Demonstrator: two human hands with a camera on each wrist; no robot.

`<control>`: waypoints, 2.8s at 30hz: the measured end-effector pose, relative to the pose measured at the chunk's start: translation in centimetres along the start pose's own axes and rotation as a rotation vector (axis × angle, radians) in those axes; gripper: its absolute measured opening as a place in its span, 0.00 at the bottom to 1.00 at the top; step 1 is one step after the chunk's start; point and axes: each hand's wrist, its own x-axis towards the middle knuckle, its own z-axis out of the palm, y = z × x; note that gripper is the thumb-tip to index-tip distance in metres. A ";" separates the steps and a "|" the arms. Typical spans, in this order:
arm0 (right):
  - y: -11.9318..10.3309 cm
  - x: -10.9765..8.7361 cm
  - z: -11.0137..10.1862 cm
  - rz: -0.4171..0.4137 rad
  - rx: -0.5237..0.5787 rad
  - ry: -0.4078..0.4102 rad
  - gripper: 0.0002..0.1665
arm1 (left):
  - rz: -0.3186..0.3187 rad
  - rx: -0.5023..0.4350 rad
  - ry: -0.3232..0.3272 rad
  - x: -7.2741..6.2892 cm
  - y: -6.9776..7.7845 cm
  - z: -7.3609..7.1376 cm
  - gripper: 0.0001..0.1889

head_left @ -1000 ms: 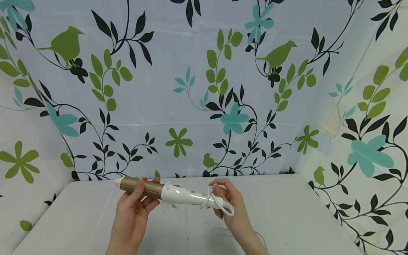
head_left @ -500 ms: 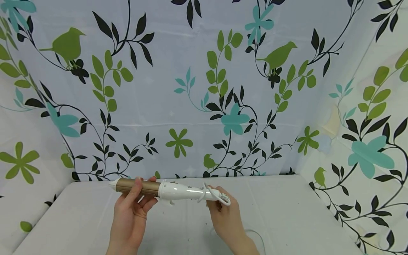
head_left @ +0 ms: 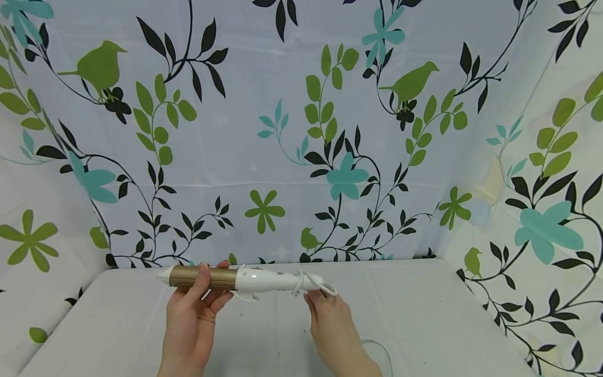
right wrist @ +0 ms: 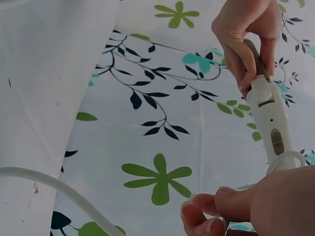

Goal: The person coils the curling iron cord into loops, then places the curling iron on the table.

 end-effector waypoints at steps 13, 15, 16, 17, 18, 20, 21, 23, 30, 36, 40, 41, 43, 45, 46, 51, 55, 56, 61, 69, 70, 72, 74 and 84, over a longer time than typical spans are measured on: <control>-0.6 -0.3 -0.4 -0.055 -0.108 0.035 0.04 | 0.004 0.007 0.040 0.0 0.0 0.0 0.12; -0.8 -0.5 -0.6 -0.084 -0.129 0.028 0.03 | 0.003 -0.005 0.050 0.0 0.0 0.0 0.12; -0.8 -0.5 -0.7 -0.100 -0.140 0.024 0.03 | 0.004 -0.009 0.062 0.1 0.0 0.0 0.11; -1.0 -0.6 -0.9 -0.111 -0.149 0.018 0.03 | 0.004 -0.010 0.074 0.1 -0.1 0.1 0.11; -1.0 -0.7 -1.1 -0.122 -0.155 0.008 0.04 | 0.003 -0.008 0.086 0.1 -0.1 0.1 0.12; -1.2 -0.8 -1.4 -0.141 -0.165 -0.015 0.07 | 0.005 -0.005 0.115 0.1 0.0 0.2 0.13; -1.3 -0.8 -1.5 -0.153 -0.165 -0.022 0.09 | 0.006 -0.002 0.127 0.2 0.0 0.2 0.14; -1.3 -0.8 -1.7 -0.191 -0.176 -0.014 0.12 | 0.010 0.004 0.145 0.2 0.0 0.3 0.15; -1.0 -0.7 -1.6 -0.408 -0.207 0.118 0.07 | 0.025 -0.002 0.172 0.1 0.1 0.5 0.16; -1.4 -0.7 -2.0 -0.391 -0.166 0.023 0.04 | 0.014 0.012 0.179 0.1 0.0 0.7 0.16; -1.5 -0.7 -2.4 -0.345 -0.199 -0.026 0.15 | 0.012 -0.013 0.184 0.2 0.0 0.6 0.17; -1.5 -0.7 -2.4 -0.343 -0.214 -0.013 0.15 | 0.013 -0.025 0.184 0.2 0.0 0.6 0.17; -1.5 -0.7 -2.4 -0.337 -0.236 0.016 0.16 | 0.015 -0.038 0.186 0.2 0.0 0.6 0.17; -1.5 -0.6 -2.4 -0.333 -0.257 0.064 0.15 | 0.019 -0.049 0.185 0.2 0.1 0.7 0.17; -1.5 -0.6 -2.4 -0.331 -0.259 0.081 0.15 | 0.022 -0.053 0.184 0.2 0.1 0.7 0.17; -1.4 -0.4 -2.6 -0.324 -0.254 0.154 0.07 | 0.026 -0.067 0.171 0.1 0.1 0.8 0.15; -1.4 -0.4 -2.6 -0.319 -0.195 0.164 0.22 | 0.021 -0.064 0.171 0.1 0.1 0.7 0.15; -1.4 -0.4 -2.6 -0.316 -0.170 0.157 0.25 | 0.019 -0.060 0.175 0.2 0.0 0.7 0.15; -1.4 -0.6 -2.6 -0.301 -0.082 0.114 0.19 | 0.008 -0.030 0.187 0.2 -0.1 0.7 0.16; -1.1 -0.5 -3.2 -0.315 -0.038 0.097 0.16 | 0.002 -0.003 0.187 0.2 -0.2 0.8 0.16; -1.0 -0.4 -3.4 -0.328 -0.053 0.120 0.20 | 0.003 0.005 0.188 0.2 -0.2 0.9 0.16; -0.8 -0.2 -3.7 -0.356 -0.088 0.176 0.26 | 0.007 0.015 0.189 0.2 -0.1 0.9 0.16; -0.6 0.0 -3.9 -0.374 -0.103 0.218 0.26 | 0.012 0.020 0.186 0.1 -0.1 0.9 0.16; 0.2 0.0 -4.6 -0.418 -0.098 0.163 0.07 | 0.030 0.093 0.133 -0.2 -0.5 1.2 0.15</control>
